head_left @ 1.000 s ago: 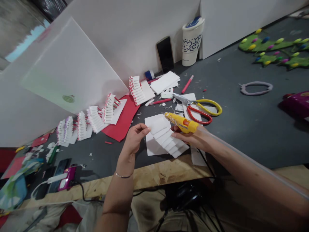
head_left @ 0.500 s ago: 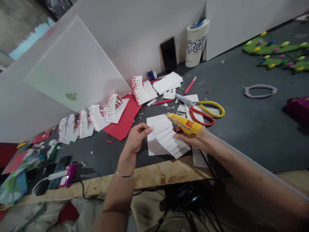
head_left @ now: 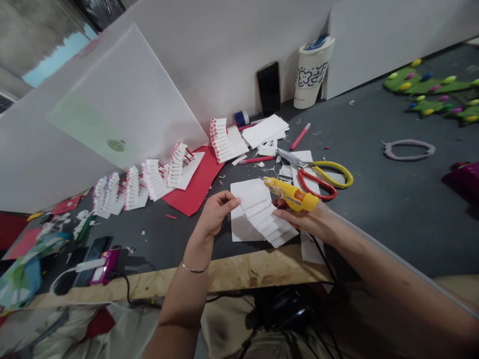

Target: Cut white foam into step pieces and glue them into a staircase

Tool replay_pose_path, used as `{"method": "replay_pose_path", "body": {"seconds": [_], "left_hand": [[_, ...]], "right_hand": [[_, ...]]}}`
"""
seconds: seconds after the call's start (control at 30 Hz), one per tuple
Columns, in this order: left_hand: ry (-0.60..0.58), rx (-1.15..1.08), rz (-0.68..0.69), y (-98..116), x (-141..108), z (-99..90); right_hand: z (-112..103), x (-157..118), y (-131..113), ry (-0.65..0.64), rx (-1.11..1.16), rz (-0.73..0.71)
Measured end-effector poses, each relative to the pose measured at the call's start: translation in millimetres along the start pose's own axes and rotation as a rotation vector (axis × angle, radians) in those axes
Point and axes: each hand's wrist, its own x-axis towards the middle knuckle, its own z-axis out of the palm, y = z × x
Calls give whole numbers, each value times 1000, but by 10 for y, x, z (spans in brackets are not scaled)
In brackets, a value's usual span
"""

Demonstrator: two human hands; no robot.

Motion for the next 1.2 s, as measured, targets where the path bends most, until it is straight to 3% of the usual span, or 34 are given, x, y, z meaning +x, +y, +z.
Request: {"method": "replay_pose_path", "body": {"seconds": [0.43, 0.63, 0.87, 1.2], "left_hand": [[14, -44, -13, 17, -25, 36], [-82, -87, -51, -39, -25, 56], [-55, -39, 14, -19, -32, 59], [-25, -40, 6, -42, -22, 48]], "right_hand": [[16, 10, 57, 26, 4, -24], [24, -9, 84, -5, 29, 0], [37, -29, 45, -13, 39, 33], [33, -42, -33, -32, 10, 50]]}}
